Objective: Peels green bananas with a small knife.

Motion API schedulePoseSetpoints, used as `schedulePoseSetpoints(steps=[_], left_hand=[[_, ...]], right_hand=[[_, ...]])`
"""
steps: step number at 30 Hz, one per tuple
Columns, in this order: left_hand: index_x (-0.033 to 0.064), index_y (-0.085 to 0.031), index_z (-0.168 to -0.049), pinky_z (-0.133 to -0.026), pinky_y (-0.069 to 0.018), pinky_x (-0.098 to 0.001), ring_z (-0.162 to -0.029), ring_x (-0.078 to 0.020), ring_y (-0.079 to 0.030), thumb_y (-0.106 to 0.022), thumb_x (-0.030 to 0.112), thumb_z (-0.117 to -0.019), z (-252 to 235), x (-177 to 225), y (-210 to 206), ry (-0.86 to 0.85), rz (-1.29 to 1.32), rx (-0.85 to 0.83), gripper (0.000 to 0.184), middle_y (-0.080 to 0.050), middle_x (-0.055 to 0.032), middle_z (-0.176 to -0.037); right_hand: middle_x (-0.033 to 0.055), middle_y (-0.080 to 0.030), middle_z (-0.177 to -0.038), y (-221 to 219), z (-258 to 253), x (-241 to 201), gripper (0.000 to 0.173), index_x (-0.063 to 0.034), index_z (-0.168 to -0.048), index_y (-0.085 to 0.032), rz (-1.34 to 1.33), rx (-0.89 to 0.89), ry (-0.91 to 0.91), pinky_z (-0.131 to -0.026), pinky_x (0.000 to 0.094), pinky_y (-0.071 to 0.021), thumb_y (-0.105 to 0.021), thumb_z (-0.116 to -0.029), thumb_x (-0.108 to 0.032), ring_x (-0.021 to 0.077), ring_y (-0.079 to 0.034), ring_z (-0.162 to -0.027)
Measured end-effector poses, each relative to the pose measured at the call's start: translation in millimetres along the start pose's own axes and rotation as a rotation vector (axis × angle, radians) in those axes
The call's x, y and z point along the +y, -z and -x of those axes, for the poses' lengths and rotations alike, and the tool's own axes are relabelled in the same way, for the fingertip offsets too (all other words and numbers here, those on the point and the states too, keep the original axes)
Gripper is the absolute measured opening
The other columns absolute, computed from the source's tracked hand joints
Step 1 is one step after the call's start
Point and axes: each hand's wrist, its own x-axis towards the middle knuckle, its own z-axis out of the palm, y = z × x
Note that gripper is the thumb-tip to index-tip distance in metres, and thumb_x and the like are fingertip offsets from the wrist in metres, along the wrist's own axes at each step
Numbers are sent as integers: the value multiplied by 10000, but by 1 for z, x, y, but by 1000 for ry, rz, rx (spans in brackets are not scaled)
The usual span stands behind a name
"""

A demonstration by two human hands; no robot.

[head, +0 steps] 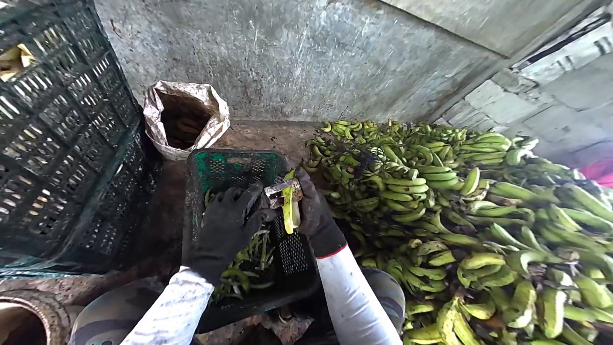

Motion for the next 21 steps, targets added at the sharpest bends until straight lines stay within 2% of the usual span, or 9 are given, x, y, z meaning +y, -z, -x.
schedulePoseSetpoints(steps=[3, 5, 9, 11, 13, 15, 17, 18, 21], left_hand=[[183, -577, -1462, -952, -489, -638, -1132, -420, -640, -583, 403, -1007, -2, 6, 4, 132, 61, -109, 506, -651, -209, -1278], [182, -556, -1479, -979, -488, -629, -1150, -393, -645, -559, 385, -1037, -6, 2, 5, 216, 135, -143, 487, -654, -192, -1296], [205, -548, -1481, -1034, -467, -609, -1217, -332, -630, -497, 367, -1073, -10, -6, 8, 319, 203, -240, 442, -650, -139, -1341], [181, -579, -1441, -988, -474, -652, -1160, -382, -652, -474, 319, -1091, -14, -8, 11, 403, 138, -290, 391, -678, -179, -1268], [202, -602, -1406, -925, -493, -664, -1077, -391, -675, -470, 364, -1090, -16, -11, 12, 441, 94, -307, 378, -702, -178, -1182], [232, -578, -1443, -932, -498, -651, -1086, -368, -673, -490, 457, -1066, -14, -14, 11, 378, 96, -290, 448, -694, -154, -1217], [218, -556, -1473, -940, -505, -642, -1114, -373, -659, -495, 497, -1034, -8, -13, 4, 213, 60, -248, 524, -663, -156, -1276], [191, -573, -1461, -938, -502, -641, -1117, -391, -655, -499, 531, -1014, -4, -9, 0, 114, 35, -216, 567, -658, -177, -1280], [189, -633, -1409, -949, -503, -625, -1121, -407, -658, -480, 613, -980, 7, -1, -16, -192, -32, -77, 622, -689, -205, -1198]], right_hand=[[86, -649, -1055, -3, 6, 1, 403, -62, -1360, -557, 504, 113, 45, -823, 289, -537, -319, -1110, -269, 100, -622, -906], [139, -656, -1119, -7, 14, -6, 401, 5, -1332, -580, 746, 41, 22, -924, 305, -507, -339, -1113, -228, 122, -616, -997], [80, -660, -975, 2, 22, -2, 372, 54, -1166, -643, 752, -87, 95, -861, 212, -517, -410, -1082, -223, 25, -609, -904], [57, -680, -961, 5, 26, 2, 430, 47, -1149, -663, 720, -111, 154, -859, 220, -532, -433, -1058, -305, 9, -624, -895], [105, -688, -1037, 9, 25, 9, 468, 47, -1278, -622, 621, -21, 130, -863, 278, -546, -407, -1063, -308, 76, -644, -909], [73, -656, -955, 18, 14, 21, 469, -34, -1315, -561, 286, 66, 82, -697, 272, -570, -371, -1071, -387, 104, -640, -771], [25, -636, -796, 23, 4, 26, 462, -161, -1204, -580, -91, 36, 10, -518, 263, -557, -372, -1051, -544, 100, -620, -600], [21, -637, -765, 25, 1, 26, 460, -192, -1143, -607, -241, -10, -22, -498, 277, -552, -370, -1040, -573, 110, -618, -578], [21, -692, -789, 33, -4, 24, 492, -192, -982, -675, -549, -131, -88, -600, 340, -592, -363, -1023, -569, 142, -684, -686]])
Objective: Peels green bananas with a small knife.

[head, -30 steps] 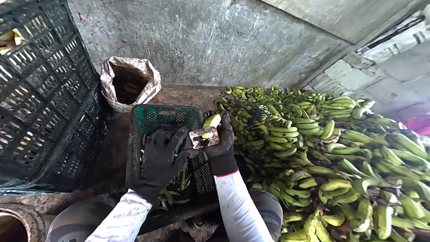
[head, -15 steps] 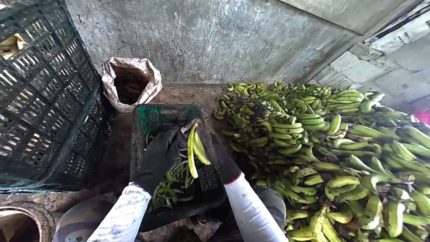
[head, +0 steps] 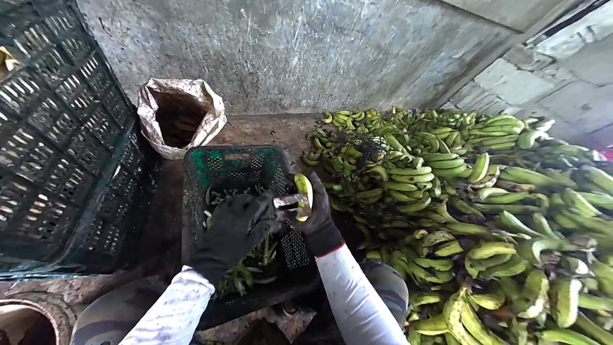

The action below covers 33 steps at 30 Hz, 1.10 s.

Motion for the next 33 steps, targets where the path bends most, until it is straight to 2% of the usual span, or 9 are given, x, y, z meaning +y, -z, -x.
schedulePoseSetpoints(steps=[5, 9, 13, 15, 18, 20, 25, 30, 33], left_hand=[[234, -708, -1315, -974, -494, -624, -1154, -438, -647, -443, 633, -995, 3, 5, -16, -170, -159, 147, 577, -728, -179, -1124], [189, -669, -1368, -931, -503, -638, -1152, -464, -636, -556, 484, -959, 4, 16, -13, -23, -59, 6, 517, -684, -223, -1210], [164, -577, -1460, -913, -511, -633, -1114, -453, -644, -589, 373, -1001, -4, 27, -4, 218, 81, -85, 505, -667, -231, -1238], [193, -521, -1499, -926, -532, -597, -1078, -353, -674, -524, 349, -1062, -14, 21, 5, 413, 252, -154, 465, -680, -170, -1233], [221, -533, -1476, -892, -547, -542, -987, -260, -690, -486, 381, -1077, -17, 11, 13, 530, 363, -153, 432, -708, -109, -1137], [213, -506, -1509, -950, -520, -584, -1072, -328, -676, -517, 425, -1055, -15, 9, 15, 568, 255, -154, 501, -687, -162, -1213], [173, -470, -1536, -964, -504, -609, -1114, -410, -644, -511, 550, -1022, -9, 19, 9, 556, 171, -141, 639, -621, -239, -1306], [236, -547, -1442, -882, -567, -528, -986, -254, -697, -437, 463, -1085, -9, -7, 6, 711, 470, -120, 437, -701, -115, -1131], [271, -573, -1384, -804, -575, -456, -904, -186, -682, -493, 541, -1042, -5, -18, 7, 742, 551, -35, 443, -701, -52, -1057]], right_hand=[[22, -648, -730, 7, 2, -1, 556, -130, -955, -625, -35, 160, 20, -569, 284, -571, -205, -1077, -473, 115, -650, -626], [-4, -671, -740, 8, -1, -4, 512, -174, -935, -653, -20, 74, -36, -581, 295, -579, -289, -1049, -515, 101, -663, -641], [-23, -644, -742, -14, -1, -11, 388, -198, -1016, -620, 306, 144, 0, -526, 257, -549, -315, -1078, -430, 70, -625, -601], [2, -645, -895, -18, 4, -3, 286, -174, -1250, -574, 573, 98, 51, -627, 262, -553, -369, -1095, -300, 76, -622, -714], [30, -660, -897, -10, -3, 10, 363, -145, -1190, -632, 583, 30, 51, -661, 298, -575, -412, -1068, -406, 108, -639, -742], [61, -668, -925, -9, -5, 16, 403, -122, -1203, -637, 588, 67, 42, -695, 329, -577, -437, -1054, -439, 137, -649, -785], [77, -659, -1061, -13, 6, 21, 351, -20, -1292, -598, 1011, 214, 207, -860, 271, -542, -399, -1086, -223, 76, -626, -946], [75, -663, -1103, -26, 18, 16, 389, 5, -1286, -615, 1138, 190, 218, -918, 245, -515, -401, -1074, -241, 49, -613, -994], [47, -665, -953, -10, 6, 16, 404, -73, -1249, -619, 755, 223, 141, -716, 263, -558, -379, -1074, -347, 85, -633, -801]])
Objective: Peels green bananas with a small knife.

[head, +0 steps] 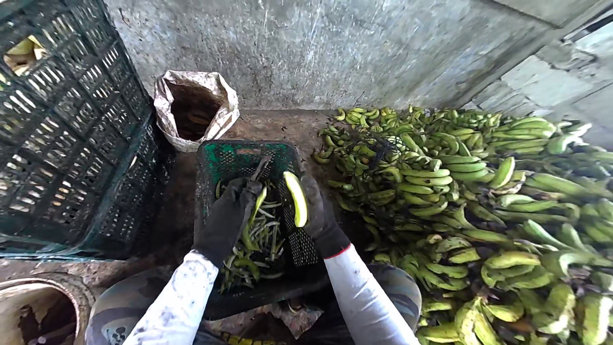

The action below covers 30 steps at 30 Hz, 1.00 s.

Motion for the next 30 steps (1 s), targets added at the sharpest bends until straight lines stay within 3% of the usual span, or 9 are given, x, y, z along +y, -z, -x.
schedulePoseSetpoints(steps=[3, 7, 11, 15, 17, 20, 22, 25, 30], left_hand=[[200, -588, -1323, -773, -567, -512, -844, -231, -680, -558, 532, -1015, 6, 8, 3, -81, -163, -26, 453, -694, -81, -981], [93, -602, -1400, -988, -496, -609, -1148, -398, -644, -642, 480, -962, 23, 13, -5, -421, -472, -131, 587, -668, -209, -1244], [97, -667, -1331, -923, -520, -615, -1090, -433, -662, -628, 537, -928, 31, 7, -22, -711, -557, -101, 597, -699, -202, -1174], [102, -604, -1410, -1014, -481, -597, -1192, -421, -621, -629, 460, -983, 33, 22, -28, -410, -522, -217, 558, -652, -216, -1290], [115, -551, -1455, -1045, -463, -596, -1219, -406, -611, -601, 449, -1014, 26, 27, -27, -190, -485, -222, 555, -631, -216, -1323], [132, -560, -1412, -959, -516, -596, -1091, -358, -667, -564, 398, -1039, 14, 21, -18, -45, -373, -112, 458, -673, -186, -1208], [128, -595, -1322, -842, -560, -572, -938, -301, -691, -536, 454, -1047, 6, 6, -10, -21, -261, -4, 431, -698, -139, -1061], [170, -577, -1332, -816, -534, -607, -926, -311, -677, -554, 519, -1025, 3, 8, 9, 24, -244, 51, 466, -690, -132, -1047], [188, -618, -1319, -809, -572, -465, -875, -183, -673, -596, 504, -996, 23, 13, 8, -137, -246, -267, 452, -692, -50, -1019]], right_hand=[[42, -633, -783, 16, -14, 3, 504, -156, -1129, -631, -518, -190, -218, -503, 288, -551, -391, -1031, -588, 124, -611, -586], [48, -707, -853, 31, -15, 0, 446, -150, -1064, -678, -643, -331, -246, -638, 322, -600, -377, -1047, -477, 137, -690, -725], [12, -697, -805, 41, -13, -1, 465, -154, -1011, -665, -523, -235, -236, -620, 263, -591, -287, -1085, -414, 89, -685, -705], [5, -674, -757, 34, -9, 12, 321, -159, -989, -663, -495, -344, -247, -577, 261, -568, -425, -1039, -369, 94, -654, -642], [25, -670, -755, 19, -6, 15, 350, -130, -969, -659, -528, -314, -213, -582, 263, -567, -375, -1046, -321, 108, -649, -638], [38, -699, -900, 12, -5, 21, 326, -142, -1096, -665, -616, -374, -157, -684, 279, -593, -396, -1048, -320, 107, -677, -765], [47, -719, -931, 12, 0, 18, 312, -138, -1108, -681, -621, -370, -120, -728, 297, -605, -421, -1049, -299, 111, -694, -809], [58, -666, -782, 17, -4, 15, 332, -138, -1070, -670, -682, -309, -200, -554, 287, -577, -448, -1029, -383, 128, -647, -619], [25, -663, -769, 33, -17, 14, 387, -170, -1092, -674, -719, -379, -156, -547, 285, -563, -484, -1012, -497, 113, -635, -606]])
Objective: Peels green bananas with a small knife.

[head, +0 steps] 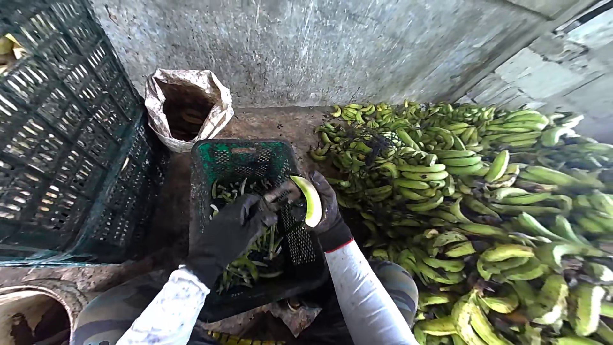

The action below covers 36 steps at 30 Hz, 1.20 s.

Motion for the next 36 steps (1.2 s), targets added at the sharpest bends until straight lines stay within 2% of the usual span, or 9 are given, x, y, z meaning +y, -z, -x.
schedulePoseSetpoints(steps=[8, 14, 17, 22, 24, 27, 31, 33, 36], left_hand=[[127, -558, -1446, -1055, -475, -543, -1215, -331, -621, -621, 481, -994, 1, 23, -26, -32, -181, -87, 577, -638, -173, -1324], [154, -575, -1340, -793, -553, -625, -905, -341, -688, -589, 481, -1016, -19, -11, 8, 166, -96, 291, 460, -694, -149, -1036], [174, -550, -1376, -869, -526, -646, -1014, -353, -675, -617, 470, -1008, -4, 11, 49, 204, -77, 280, 478, -681, -158, -1141], [232, -615, -1130, -557, -543, -577, -717, -294, -673, -511, 626, -961, -7, -67, 51, 113, -535, 241, 441, -665, -70, -825], [192, -660, -1199, -774, -553, -653, -946, -380, -694, -556, 555, -964, 3, -62, 45, 267, -633, -79, 445, -706, -145, -1023], [92, -708, -1174, -888, -512, -686, -1096, -421, -661, -631, 524, -919, 12, -34, 24, 398, -694, -391, 508, -699, -204, -1147], [54, -641, -1268, -957, -474, -700, -1169, -453, -627, -638, 527, -952, 1, -25, 13, 378, -623, -555, 569, -669, -241, -1216], [55, -647, -1239, -894, -497, -709, -1117, -454, -648, -635, 502, -942, -4, -28, 12, 372, -599, -497, 537, -683, -235, -1168], [10, -598, -1318, -970, -451, -703, -1214, -480, -595, -564, 392, -1015, 0, -1, 34, 428, -519, -491, 489, -633, -279, -1278]], right_hand=[[31, -696, -762, -4, 5, 8, 339, -161, -979, -673, 75, 70, -78, -594, 286, -590, -450, -1018, -413, 115, -682, -655], [47, -683, -792, -8, 9, 12, 318, -124, -1061, -683, 105, 55, -26, -571, 261, -573, -430, -1036, -316, 99, -647, -631], [23, -631, -729, 3, 8, 12, 340, -115, -1054, -635, 240, 321, -11, -487, 236, -527, -353, -1078, -303, 82, -592, -554], [119, -644, -1190, 41, 18, 67, 396, -48, -1352, -553, 699, 822, -8, -892, 362, -556, -363, -1104, -292, 151, -635, -1040], [186, -613, -1303, 41, 18, 97, 449, -20, -1386, -543, 901, 938, -158, -982, 448, -512, -365, -1106, -322, 237, -611, -1155], [216, -623, -1256, -5, -24, 112, 385, 19, -1397, -508, 1083, 747, -160, -931, 437, -540, -392, -1084, -175, 255, -638, -1097], [31, -640, -836, -138, -126, 93, 364, -142, -1095, -583, 268, 183, 51, -563, 288, -528, -304, -1089, -375, 121, -607, -660], [0, -673, -1006, -186, -157, 67, 374, -182, -1222, -593, 280, -156, 61, -688, 264, -553, -345, -1086, -428, 99, -646, -810], [-6, -656, -1194, -213, -168, 47, 401, -222, -1390, -525, 583, -76, 82, -753, 275, -558, -397, -1079, -440, 95, -657, -940]])
